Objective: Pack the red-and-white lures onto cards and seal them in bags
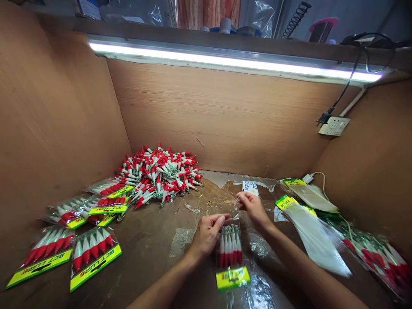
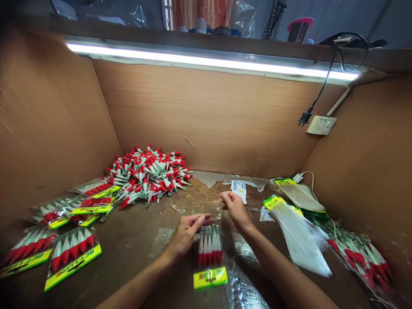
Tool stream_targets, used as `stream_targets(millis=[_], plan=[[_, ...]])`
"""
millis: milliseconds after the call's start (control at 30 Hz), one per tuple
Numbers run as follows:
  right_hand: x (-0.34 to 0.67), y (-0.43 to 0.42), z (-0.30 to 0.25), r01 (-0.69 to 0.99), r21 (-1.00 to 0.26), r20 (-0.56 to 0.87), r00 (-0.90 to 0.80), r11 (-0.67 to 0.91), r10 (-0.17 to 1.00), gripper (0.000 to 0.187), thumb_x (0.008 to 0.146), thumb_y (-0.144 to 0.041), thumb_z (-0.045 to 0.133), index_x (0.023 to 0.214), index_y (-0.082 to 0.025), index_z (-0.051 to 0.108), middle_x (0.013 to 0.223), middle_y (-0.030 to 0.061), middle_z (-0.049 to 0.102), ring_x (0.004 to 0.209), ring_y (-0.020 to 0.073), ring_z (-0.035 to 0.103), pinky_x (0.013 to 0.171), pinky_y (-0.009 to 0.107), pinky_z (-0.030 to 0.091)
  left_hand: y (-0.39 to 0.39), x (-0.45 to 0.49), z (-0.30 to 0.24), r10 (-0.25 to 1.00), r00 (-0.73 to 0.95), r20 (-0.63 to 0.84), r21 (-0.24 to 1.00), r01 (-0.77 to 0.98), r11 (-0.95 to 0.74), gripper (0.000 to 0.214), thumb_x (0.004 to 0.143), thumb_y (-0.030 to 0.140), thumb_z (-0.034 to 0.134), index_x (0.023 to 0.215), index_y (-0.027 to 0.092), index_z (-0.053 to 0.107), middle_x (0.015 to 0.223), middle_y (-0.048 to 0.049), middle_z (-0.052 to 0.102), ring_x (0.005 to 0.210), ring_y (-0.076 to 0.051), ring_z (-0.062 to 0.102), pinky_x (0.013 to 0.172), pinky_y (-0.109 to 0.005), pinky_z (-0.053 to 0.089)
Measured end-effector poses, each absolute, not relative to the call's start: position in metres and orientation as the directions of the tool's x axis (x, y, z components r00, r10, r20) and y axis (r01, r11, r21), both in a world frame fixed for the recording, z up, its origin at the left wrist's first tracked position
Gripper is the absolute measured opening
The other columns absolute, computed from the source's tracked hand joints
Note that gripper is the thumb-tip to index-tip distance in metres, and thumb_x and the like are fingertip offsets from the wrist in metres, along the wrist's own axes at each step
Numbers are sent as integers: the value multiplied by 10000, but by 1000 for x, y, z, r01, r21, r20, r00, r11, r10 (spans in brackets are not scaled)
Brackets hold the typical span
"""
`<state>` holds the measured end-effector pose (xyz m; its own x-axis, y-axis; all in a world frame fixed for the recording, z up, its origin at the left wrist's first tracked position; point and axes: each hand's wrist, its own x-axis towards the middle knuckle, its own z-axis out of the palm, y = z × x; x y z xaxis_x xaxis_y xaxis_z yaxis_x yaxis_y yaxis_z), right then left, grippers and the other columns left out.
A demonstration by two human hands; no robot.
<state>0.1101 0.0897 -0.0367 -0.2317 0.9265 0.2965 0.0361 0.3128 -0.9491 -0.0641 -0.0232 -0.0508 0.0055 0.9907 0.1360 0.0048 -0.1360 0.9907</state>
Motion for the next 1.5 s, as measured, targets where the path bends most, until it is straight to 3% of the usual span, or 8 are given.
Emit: stream_targets(millis=[133,267,433,567,767,1033,1367,1500], plan=[[178,129,-4,22,-950,307,-124,312,944,475,783,-673,595,868,-208,643,693,16,596,520,130,474,538,288,452,-18,-68,-50,998,-60,1,911,-413,-26,494,882,503,662,1185,113,695,1102,-177,745,1047,-300,684,803,-337,538],[257,148,35,286,-885,386,8,368,922,288,760,-424,686,925,-191,718,896,116,705,760,238,629,682,365,517,-17,-72,-47,997,-66,-35,866,-500,-3,501,843,481,729,1188,120,687,1121,-178,742,1003,-275,708,813,-332,552],[244,107,25,411,-758,516,-98,507,851,324,861,-309,564,1106,-174,728,1134,123,712,1058,274,643,955,424,490,-17,-66,-50,998,-51,-31,896,-444,5,531,827,506,741,1204,135,688,1102,-159,753,990,-268,713,763,-304,557],[172,51,-13,246,-907,131,-608,342,783,422,918,-434,587,1265,-205,658,1117,88,718,978,231,657,828,344,526,-18,-59,-51,999,-44,-17,917,-398,-1,553,807,528,751,1196,138,698,1097,-162,755,992,-280,713,778,-320,560],[129,39,-39,72,-984,93,-579,164,810,334,787,-461,764,777,-132,705,695,11,644,622,119,526,591,236,398,-15,-66,-51,998,53,-30,976,-213,40,599,747,527,801,1209,160,697,1128,-147,743,963,-270,714,785,-320,543],[129,53,-61,73,-987,81,-562,146,823,304,792,-436,754,810,-141,681,696,-8,610,607,112,491,560,227,373,-8,-77,-76,995,84,-49,998,33,47,505,828,561,688,948,77,764,798,-105,755,623,-182,653,568,-255,465],[137,60,-75,230,-811,269,-670,538,692,110,910,-242,637,872,-181,720,845,17,706,792,154,622,744,260,434,5,-99,-68,973,207,105,931,324,-169,208,814,385,739,875,199,806,1066,-80,749,1045,-258,658,966,-348,453],[136,59,-84,237,-756,324,-674,610,664,66,906,-215,649,874,-182,696,849,15,699,797,152,624,744,257,432,3,-98,-68,949,294,112,898,378,-224,730,611,322,903,1291,243,651,1241,-72,695,1127,-272,633,998,-362,463]])
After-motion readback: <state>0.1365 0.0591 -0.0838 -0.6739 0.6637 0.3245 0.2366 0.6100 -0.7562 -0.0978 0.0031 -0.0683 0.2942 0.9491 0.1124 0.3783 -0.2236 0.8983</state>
